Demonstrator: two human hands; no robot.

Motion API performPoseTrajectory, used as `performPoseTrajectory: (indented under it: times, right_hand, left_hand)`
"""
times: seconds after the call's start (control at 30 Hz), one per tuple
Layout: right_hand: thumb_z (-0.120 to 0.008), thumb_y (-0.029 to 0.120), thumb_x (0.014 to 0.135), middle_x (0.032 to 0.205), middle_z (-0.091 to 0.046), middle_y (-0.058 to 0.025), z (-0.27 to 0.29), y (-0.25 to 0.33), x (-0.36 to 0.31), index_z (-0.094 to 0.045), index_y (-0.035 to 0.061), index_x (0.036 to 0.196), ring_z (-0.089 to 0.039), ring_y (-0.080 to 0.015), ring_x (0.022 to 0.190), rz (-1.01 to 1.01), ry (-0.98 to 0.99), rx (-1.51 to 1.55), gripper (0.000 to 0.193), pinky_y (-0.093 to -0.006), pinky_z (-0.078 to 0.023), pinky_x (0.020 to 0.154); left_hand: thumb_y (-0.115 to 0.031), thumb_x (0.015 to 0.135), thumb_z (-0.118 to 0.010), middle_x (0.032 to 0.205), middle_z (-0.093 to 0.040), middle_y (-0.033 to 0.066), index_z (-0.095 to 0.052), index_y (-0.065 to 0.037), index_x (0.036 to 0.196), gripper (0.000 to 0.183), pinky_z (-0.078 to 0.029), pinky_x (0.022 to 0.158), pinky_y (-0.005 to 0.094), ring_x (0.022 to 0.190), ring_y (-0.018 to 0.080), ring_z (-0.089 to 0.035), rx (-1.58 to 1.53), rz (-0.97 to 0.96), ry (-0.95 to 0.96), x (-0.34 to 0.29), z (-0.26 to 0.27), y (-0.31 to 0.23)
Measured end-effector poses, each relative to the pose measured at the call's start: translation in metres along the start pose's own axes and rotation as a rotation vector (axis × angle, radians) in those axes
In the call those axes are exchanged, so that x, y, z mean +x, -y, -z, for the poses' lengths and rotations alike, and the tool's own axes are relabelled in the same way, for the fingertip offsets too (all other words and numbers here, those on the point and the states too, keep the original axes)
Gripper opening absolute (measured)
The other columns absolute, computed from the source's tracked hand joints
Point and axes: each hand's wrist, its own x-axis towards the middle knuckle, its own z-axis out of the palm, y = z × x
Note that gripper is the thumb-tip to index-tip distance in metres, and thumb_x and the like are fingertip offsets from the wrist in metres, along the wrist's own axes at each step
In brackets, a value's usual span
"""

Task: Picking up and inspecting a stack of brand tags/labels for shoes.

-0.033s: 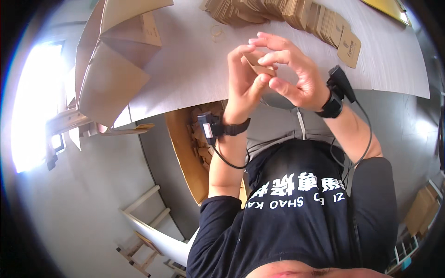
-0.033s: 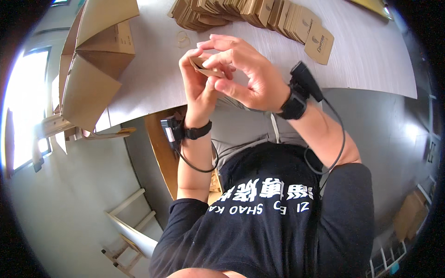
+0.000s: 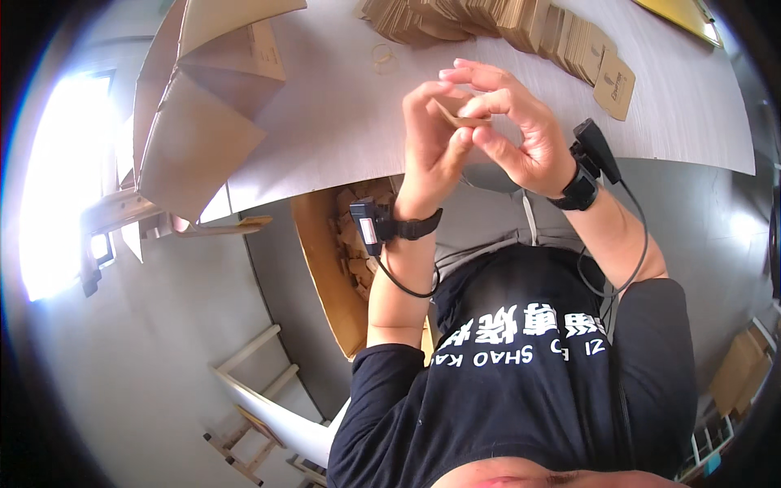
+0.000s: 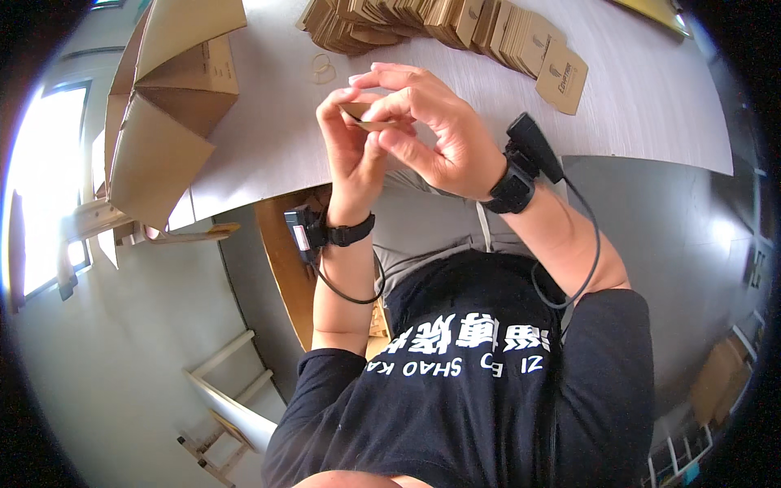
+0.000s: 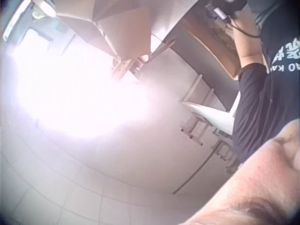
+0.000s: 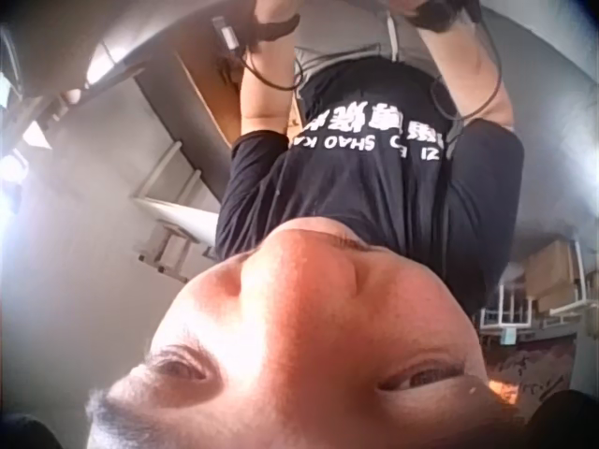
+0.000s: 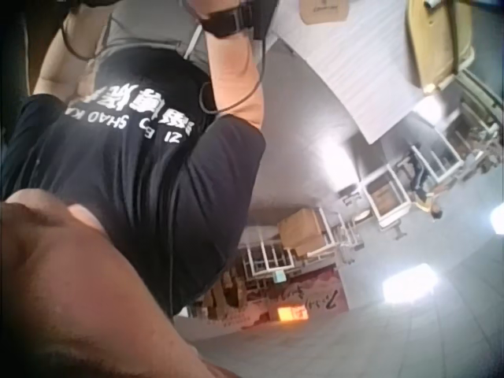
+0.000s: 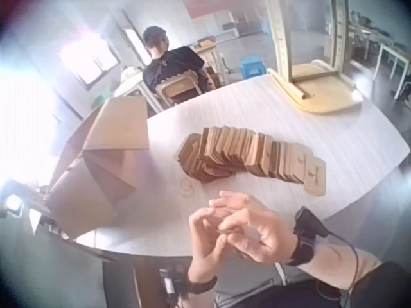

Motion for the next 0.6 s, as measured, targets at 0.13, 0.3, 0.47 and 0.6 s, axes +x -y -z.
performPoseTrajectory:
  times: [0.13,0.3,0.47,0.6]
  right_hand:
    - [-0.057,0.011,0.104,0.137,-0.062,-0.0176,-0.016,-0.007,-0.005,-0.061,0.0060,0.107,-0.064,-0.0213,0.116,-0.101,-0.170,0.157,0.007,-0.0326,-0.050,0.100]
    - [-0.051,0.017,0.108,0.137,-0.061,-0.0177,-0.022,-0.012,-0.014,-0.058,0.0056,0.110,-0.062,-0.0182,0.115,-0.257,-0.245,0.417,0.014,-0.0323,-0.050,0.100]
    - [-0.049,0.024,0.110,0.132,-0.065,-0.0183,-0.035,-0.010,-0.011,-0.055,0.0036,0.119,-0.061,-0.0149,0.113,-0.295,-0.304,0.592,0.023,-0.0311,-0.049,0.100]
    - [-0.053,0.017,0.106,0.116,-0.072,-0.0148,-0.030,-0.007,-0.007,-0.053,0.0001,0.126,-0.063,-0.0109,0.104,-0.426,-0.267,0.463,0.026,-0.0274,-0.051,0.093]
  left_hand:
    - [-0.007,0.101,-0.065,0.113,-0.063,0.0121,-0.043,-0.007,0.135,0.040,-0.053,0.087,0.0328,0.097,0.0183,-0.065,0.215,-0.118,-0.079,0.004,-0.001,0.003]
    - [0.006,0.097,-0.060,0.111,-0.067,0.0176,-0.056,-0.001,0.113,0.019,-0.054,0.082,0.0321,0.092,0.0227,-0.069,0.750,-0.188,-0.003,0.012,-0.006,-0.014]
    - [-0.003,0.105,-0.052,0.117,-0.065,0.0141,-0.046,-0.002,0.118,0.014,-0.051,0.090,0.0299,0.101,0.0181,-0.064,0.404,-0.099,-0.228,0.001,-0.030,0.006]
    - [-0.005,0.108,-0.047,0.112,-0.067,0.0134,-0.042,-0.004,0.123,0.016,-0.052,0.087,0.0286,0.098,0.0172,-0.065,0.268,-0.069,-0.355,0.003,-0.036,0.004]
